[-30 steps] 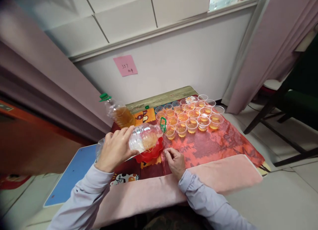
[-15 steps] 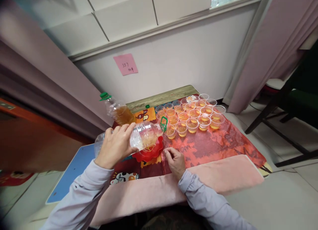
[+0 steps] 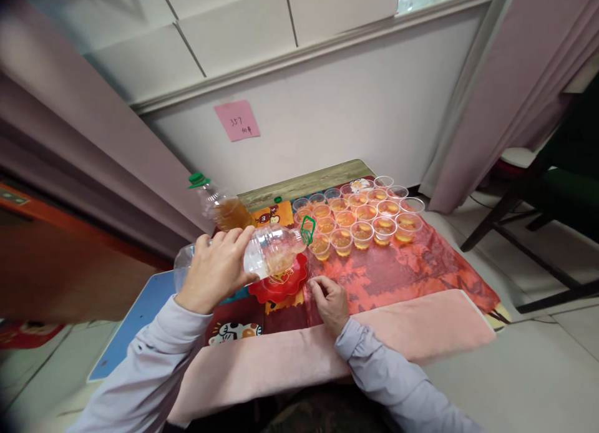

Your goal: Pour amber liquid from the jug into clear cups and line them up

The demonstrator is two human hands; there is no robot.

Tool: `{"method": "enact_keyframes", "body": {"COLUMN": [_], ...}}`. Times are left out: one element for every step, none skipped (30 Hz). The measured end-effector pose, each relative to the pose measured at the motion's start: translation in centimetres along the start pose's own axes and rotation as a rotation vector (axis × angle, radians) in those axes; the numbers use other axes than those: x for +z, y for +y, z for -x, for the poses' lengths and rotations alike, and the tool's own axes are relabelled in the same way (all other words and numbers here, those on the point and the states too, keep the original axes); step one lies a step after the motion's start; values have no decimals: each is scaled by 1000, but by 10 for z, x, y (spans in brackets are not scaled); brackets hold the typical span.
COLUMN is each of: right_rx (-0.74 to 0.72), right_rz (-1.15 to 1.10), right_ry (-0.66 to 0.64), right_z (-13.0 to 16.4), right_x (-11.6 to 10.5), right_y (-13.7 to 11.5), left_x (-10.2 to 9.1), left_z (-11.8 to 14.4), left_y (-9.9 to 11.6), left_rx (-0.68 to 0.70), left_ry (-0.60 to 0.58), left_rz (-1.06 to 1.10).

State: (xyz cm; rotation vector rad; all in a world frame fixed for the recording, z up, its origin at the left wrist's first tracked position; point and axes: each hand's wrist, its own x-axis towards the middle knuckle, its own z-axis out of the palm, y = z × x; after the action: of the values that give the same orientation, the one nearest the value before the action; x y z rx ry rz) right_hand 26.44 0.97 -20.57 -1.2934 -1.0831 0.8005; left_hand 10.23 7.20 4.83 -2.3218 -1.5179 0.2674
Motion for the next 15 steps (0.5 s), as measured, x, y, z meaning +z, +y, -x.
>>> {"method": "enact_keyframes", "body": {"right_rx": [-2, -3, -3, -4, -3, 0, 3, 8, 12, 14, 14, 12, 9, 7, 5], "right_rz": [1, 2, 1, -1, -3, -9, -17, -26, -32, -36, -36, -33, -28, -23, -20], "right_ry": [1, 2, 5, 7, 9, 7, 4, 0, -3, -2, 2, 8, 15, 19, 21], "right_z": [0, 0, 0, -1, -1, -1, -1, -1, -1, 0, 0, 0, -1, -1, -1], "right_x": [0, 0, 0, 0, 0, 0, 0, 0, 0, 0, 0, 0, 0, 0, 0], "right_y": [-1, -2, -3, -4, -4, -4, -3, -2, -2, -1, -1, -1, -1, -1, -2], "left_x": [0, -1, -1, -1, -1, 0, 0, 1, 2, 4, 6, 7, 9, 10, 11], "left_z": [0, 0, 1, 1, 1, 2, 2, 3, 3, 3, 3, 4, 4, 4, 4], "left_y": [0, 0, 0, 0, 0, 0, 0, 0, 0, 0, 0, 0, 0, -1, -1], "left_rx": [1, 1, 1, 1, 1, 2, 3, 3, 2, 0, -4, -9, -13, -18, -22], "left_ry": [1, 3, 3, 4, 5, 6, 8, 9, 10, 11, 9, 6, 0, -7, -16], "left_rz": [-4, -7, -9, -9, -9, -8, -5, -1, 6, 15, 26, 36, 44, 49, 48]}}
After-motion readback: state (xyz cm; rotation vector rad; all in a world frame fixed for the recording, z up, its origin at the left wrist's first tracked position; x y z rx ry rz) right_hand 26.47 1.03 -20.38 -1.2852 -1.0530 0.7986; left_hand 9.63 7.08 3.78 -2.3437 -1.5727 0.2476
